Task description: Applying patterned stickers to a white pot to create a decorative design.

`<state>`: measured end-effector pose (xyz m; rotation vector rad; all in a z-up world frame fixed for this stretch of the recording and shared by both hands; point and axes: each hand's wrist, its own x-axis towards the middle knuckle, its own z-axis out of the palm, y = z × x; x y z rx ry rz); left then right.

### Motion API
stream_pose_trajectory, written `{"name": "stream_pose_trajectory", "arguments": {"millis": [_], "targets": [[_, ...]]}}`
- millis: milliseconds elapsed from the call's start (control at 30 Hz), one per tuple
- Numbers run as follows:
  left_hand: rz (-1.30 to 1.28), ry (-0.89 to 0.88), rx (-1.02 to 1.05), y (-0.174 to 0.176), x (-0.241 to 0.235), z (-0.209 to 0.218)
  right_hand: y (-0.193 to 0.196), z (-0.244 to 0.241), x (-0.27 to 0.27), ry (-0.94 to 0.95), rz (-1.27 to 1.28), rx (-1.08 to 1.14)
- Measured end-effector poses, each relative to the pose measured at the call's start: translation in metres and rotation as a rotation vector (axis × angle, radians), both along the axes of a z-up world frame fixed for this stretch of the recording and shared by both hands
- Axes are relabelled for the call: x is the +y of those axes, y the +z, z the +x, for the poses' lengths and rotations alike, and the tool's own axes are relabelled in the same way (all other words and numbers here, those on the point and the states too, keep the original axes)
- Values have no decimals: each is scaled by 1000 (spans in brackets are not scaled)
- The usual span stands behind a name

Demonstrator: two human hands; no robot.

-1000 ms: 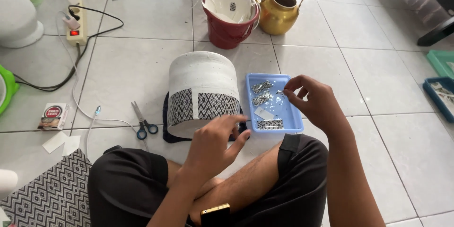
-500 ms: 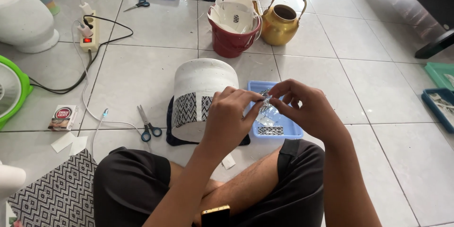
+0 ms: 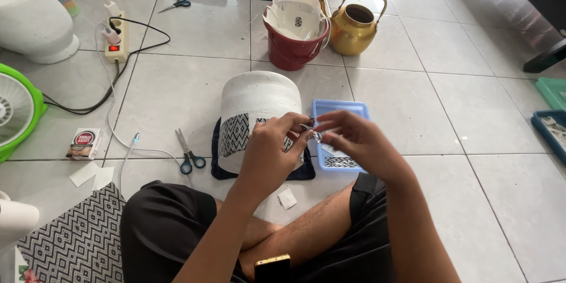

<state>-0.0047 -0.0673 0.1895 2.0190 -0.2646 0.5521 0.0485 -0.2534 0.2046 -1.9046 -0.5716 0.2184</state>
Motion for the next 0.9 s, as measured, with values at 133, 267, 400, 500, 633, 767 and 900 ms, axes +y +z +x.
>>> {"name": "stream_pose_trajectory", "arguments": {"millis": [133, 267, 400, 500, 633, 767, 900], "targets": [[-40, -3, 38, -2, 4, -1, -36, 8, 3, 101, 209, 181], [102, 27, 2, -16, 11, 7, -53, 13, 9, 65, 380, 343], [307, 38, -30, -31, 17, 17, -50, 21, 17, 41, 472, 477], [380, 45, -108, -37, 18, 24, -52, 29, 21, 48, 504, 522], [473, 105, -223, -56, 13, 44, -68, 46, 21, 35, 482, 536], [507, 181, -281, -64, 10, 66, -86, 75, 16, 12, 505, 537], [444, 205, -282, -38, 16, 83, -75, 111, 9, 15, 459, 422]]}}
